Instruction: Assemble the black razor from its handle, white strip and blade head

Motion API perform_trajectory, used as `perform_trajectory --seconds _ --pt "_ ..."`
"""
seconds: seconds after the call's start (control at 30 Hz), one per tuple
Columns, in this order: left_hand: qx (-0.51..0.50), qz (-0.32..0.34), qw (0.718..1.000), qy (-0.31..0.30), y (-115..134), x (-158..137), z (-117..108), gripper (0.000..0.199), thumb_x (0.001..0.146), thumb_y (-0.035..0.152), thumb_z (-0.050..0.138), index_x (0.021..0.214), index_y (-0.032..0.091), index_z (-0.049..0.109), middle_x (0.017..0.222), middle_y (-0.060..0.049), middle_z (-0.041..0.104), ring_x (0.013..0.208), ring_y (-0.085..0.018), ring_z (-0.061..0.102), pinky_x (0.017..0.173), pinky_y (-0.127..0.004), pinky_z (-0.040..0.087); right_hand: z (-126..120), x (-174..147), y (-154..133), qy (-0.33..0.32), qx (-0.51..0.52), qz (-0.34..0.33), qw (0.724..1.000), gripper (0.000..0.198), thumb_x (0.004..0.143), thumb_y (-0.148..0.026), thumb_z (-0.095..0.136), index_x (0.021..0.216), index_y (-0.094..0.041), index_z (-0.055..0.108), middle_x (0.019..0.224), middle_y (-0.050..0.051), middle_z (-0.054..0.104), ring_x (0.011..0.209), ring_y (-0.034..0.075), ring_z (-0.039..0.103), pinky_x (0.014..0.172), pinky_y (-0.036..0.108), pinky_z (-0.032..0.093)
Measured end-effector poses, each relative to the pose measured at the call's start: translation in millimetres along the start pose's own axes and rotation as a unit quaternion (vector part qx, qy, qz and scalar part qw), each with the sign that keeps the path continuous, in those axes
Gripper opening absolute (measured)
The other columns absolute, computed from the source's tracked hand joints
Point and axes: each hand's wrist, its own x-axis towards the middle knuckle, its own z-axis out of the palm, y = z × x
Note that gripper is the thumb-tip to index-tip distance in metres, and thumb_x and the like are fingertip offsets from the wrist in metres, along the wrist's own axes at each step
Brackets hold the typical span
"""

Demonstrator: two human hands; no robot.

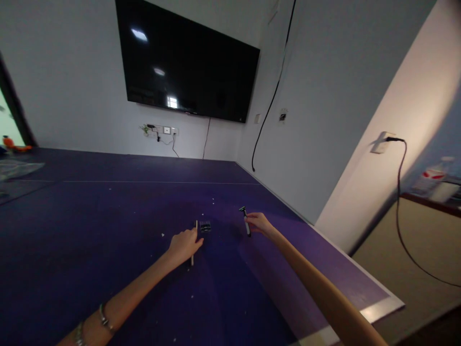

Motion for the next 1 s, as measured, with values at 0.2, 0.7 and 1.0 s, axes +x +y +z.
perform_trajectory --seconds 0.2,0.7,1.0 --pt "0.008 -0.008 1.0 -0.018 -4 -3 7 0.033 0.082 0.04 0.04 0.09 0.015 0.061 0.09 -0.013 0.066 0.087 -0.027 0.063 0.072 -0.038 0.048 -48 10 22 0.043 -0.163 -0.032 0.985 0.01 0.059 -0.02 0.058 0.052 -0.015 0.063 0.04 -0.005 0.048 0.048 0.012 0.052 0.048 0.019 0.037" --pt "0.021 -0.031 0.999 -0.016 -5 1 16 0.031 0.083 0.028 0.036 0.087 0.016 0.065 0.093 -0.012 0.067 0.087 -0.026 0.063 0.072 -0.036 0.047 -57 23 52 0.074 -0.351 -0.118 0.926 0.018 0.062 -0.012 0.053 0.045 -0.016 0.058 0.043 -0.001 0.05 0.051 0.014 0.053 0.048 0.02 0.03" --pt "0.011 -0.021 0.999 0.027 -2 4 10 0.033 0.085 0.028 0.034 0.083 0.015 0.064 0.085 -0.011 0.067 0.082 -0.026 0.065 0.069 -0.035 0.047 -56 21 40 0.096 -0.35 -0.14 0.921 0.015 0.067 -0.015 0.053 0.057 -0.016 0.065 0.06 0.007 0.064 0.062 0.019 0.06 0.056 0.025 0.039"
